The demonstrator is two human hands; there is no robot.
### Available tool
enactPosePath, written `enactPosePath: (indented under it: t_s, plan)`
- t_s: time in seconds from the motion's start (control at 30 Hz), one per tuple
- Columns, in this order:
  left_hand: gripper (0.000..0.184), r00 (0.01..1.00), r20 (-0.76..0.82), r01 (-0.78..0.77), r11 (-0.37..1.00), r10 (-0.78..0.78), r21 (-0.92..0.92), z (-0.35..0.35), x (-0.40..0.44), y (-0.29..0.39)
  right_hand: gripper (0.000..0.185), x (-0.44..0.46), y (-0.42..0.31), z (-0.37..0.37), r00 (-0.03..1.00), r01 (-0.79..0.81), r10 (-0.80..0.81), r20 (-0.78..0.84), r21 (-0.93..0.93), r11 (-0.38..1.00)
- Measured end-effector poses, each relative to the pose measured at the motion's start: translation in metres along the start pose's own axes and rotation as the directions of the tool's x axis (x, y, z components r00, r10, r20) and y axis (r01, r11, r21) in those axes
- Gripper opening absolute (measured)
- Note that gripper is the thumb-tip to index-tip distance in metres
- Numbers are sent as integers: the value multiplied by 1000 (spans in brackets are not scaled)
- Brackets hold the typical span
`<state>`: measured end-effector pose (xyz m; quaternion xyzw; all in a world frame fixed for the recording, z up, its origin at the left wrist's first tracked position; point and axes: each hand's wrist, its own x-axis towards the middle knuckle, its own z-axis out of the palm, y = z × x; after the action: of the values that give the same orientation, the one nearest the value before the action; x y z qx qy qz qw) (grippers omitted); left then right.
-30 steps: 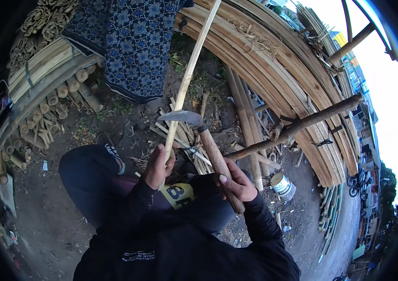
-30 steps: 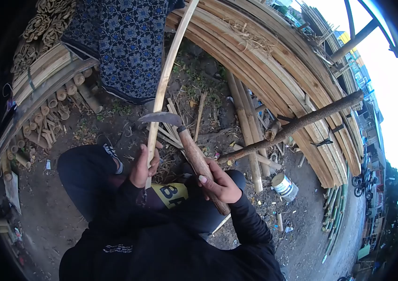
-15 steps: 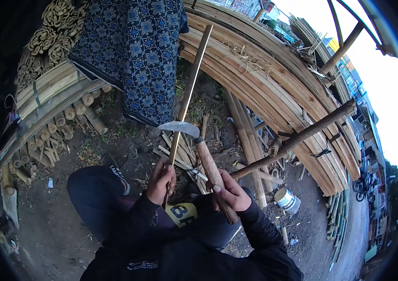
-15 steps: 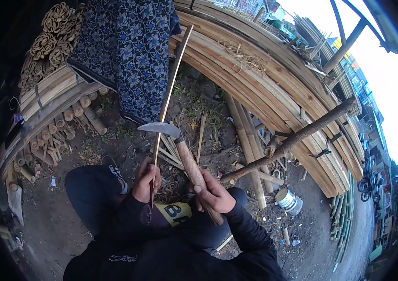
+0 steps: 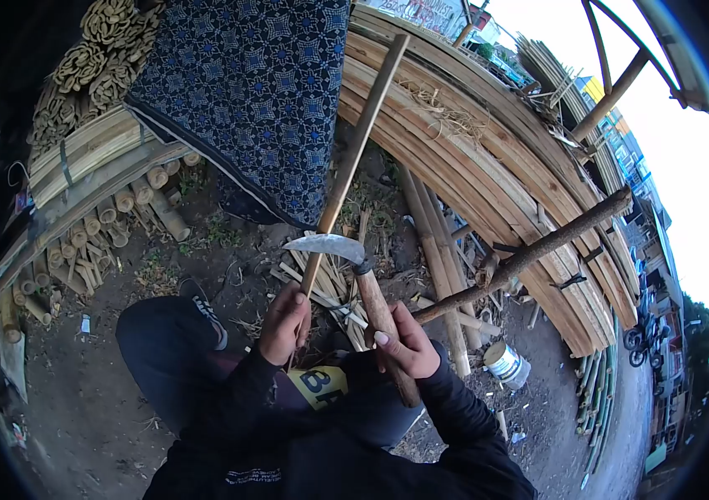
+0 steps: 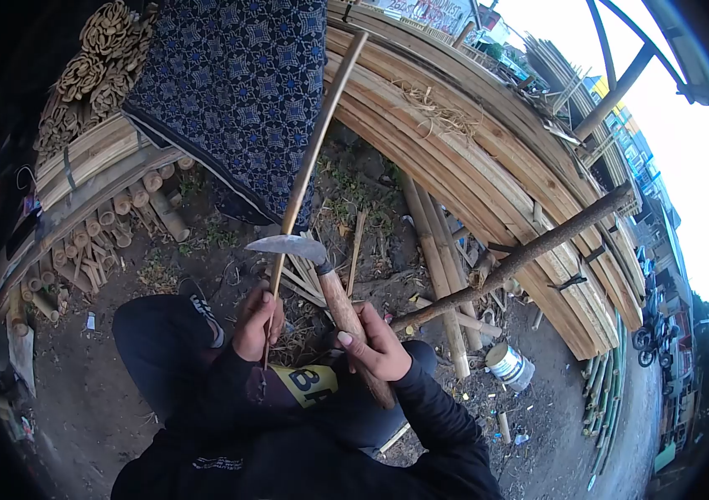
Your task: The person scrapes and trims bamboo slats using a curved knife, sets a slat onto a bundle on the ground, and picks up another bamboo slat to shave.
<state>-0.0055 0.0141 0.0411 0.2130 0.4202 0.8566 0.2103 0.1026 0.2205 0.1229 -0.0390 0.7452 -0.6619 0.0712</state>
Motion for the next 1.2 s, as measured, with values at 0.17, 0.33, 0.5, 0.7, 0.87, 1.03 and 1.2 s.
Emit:
enactPosePath:
  t_s: [0.17, 0.33, 0.5, 0.7, 0.87, 1.03, 1.2]
  plan:
    - [30, 998, -22, 48, 995, -51, -90, 0, -1, -6, 41, 10, -11, 6, 998, 35, -33, -51, 39, 999]
    - [22, 993, 32, 112, 991, -110, -68, 3, 4, 7, 37, 11, -5, -1, 997, 73, -75, -11, -86, 994]
    - [14, 979, 53, 199, 978, -195, -65, 5, 14, 12, 26, 17, 0, -2, 973, 182, -200, -115, -152, 972]
    - [31, 981, -2, 194, 973, -196, -125, 8, 19, 18, 27, 12, -16, -4, 995, 51, -39, -97, 130, 990]
    - [61, 991, -63, 125, 985, -118, 122, 14, 20, 18, 28, 16, -15, -6, 986, 133, -131, -101, 4, 991]
    - [61, 993, -69, 97, 990, -91, 99, 11, 22, 5, 26, 17, -20, -3, 984, 115, -121, -127, -48, 992]
    - [63, 988, -108, 113, 992, -106, 60, 7, 24, 0, 24, 17, -32, 2, 998, 49, -56, -40, -162, 986]
